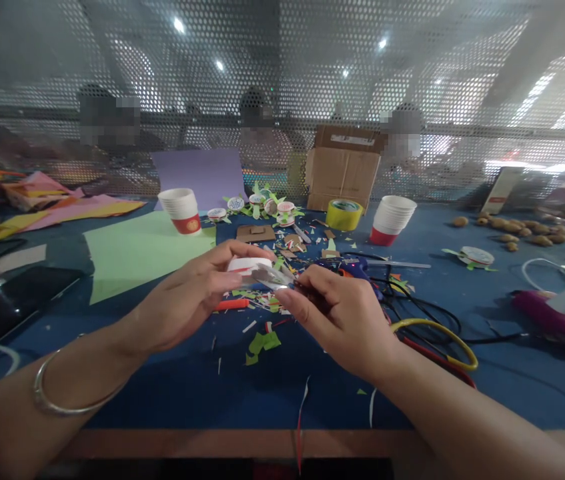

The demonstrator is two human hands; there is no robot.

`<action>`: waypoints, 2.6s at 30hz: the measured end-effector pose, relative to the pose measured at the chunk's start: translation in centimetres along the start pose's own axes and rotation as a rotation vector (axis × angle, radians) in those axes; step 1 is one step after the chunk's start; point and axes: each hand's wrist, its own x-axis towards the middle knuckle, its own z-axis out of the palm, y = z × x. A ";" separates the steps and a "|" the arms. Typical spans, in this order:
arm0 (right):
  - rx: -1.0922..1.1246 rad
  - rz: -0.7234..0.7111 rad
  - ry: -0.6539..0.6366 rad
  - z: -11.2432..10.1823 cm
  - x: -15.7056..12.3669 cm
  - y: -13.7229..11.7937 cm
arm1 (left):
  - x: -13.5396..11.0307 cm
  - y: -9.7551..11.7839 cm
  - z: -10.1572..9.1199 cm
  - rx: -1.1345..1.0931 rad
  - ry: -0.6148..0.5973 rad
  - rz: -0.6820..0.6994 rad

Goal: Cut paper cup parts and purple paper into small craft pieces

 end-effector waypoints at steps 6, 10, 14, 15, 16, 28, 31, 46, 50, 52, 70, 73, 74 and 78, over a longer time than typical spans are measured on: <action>-0.009 -0.054 0.012 0.1 0.0 -0.2 | -0.2 -0.1 0.6 -0.077 -0.113 -0.049; -0.049 -0.107 0.028 0.1 -0.1 -0.3 | -0.4 0.0 0.8 -0.089 -0.146 -0.079; -0.084 -0.160 0.058 0.3 -0.2 -0.2 | -0.3 0.2 0.9 -0.069 -0.095 -0.049; -0.091 -0.167 0.066 0.3 -0.2 -0.2 | -0.3 0.2 0.9 -0.063 -0.077 -0.041; -0.095 -0.170 0.072 0.3 -0.2 -0.2 | -0.2 0.2 0.9 -0.056 -0.060 -0.034; -0.034 -0.044 0.005 0.2 -0.2 0.0 | -0.1 -0.1 0.3 0.127 0.159 0.189; -0.034 -0.030 -0.018 0.1 -0.2 0.0 | -0.2 -0.1 0.3 0.172 0.169 0.222; -0.035 -0.084 -0.041 0.1 -0.1 -0.3 | -0.2 0.0 0.2 0.390 0.133 0.370; -0.050 -0.088 -0.040 0.2 -0.1 -0.1 | -0.1 -0.2 0.0 0.405 0.120 0.369; -0.054 -0.090 -0.043 0.2 -0.1 0.0 | 0.0 -0.4 -0.2 0.404 0.115 0.381; 0.008 -0.109 -0.078 0.3 -0.5 -0.2 | -0.9 0.0 0.6 0.844 -0.016 0.342; 0.012 -0.109 -0.084 0.3 -0.5 -0.3 | -0.9 -0.4 0.5 0.869 -0.024 0.383; 0.012 -0.106 -0.089 0.3 -0.6 -0.4 | -1.0 -0.6 0.5 0.869 -0.020 0.393; 0.010 -0.089 -0.100 0.2 -0.5 -0.5 | -0.9 -1.2 0.9 0.851 0.027 0.421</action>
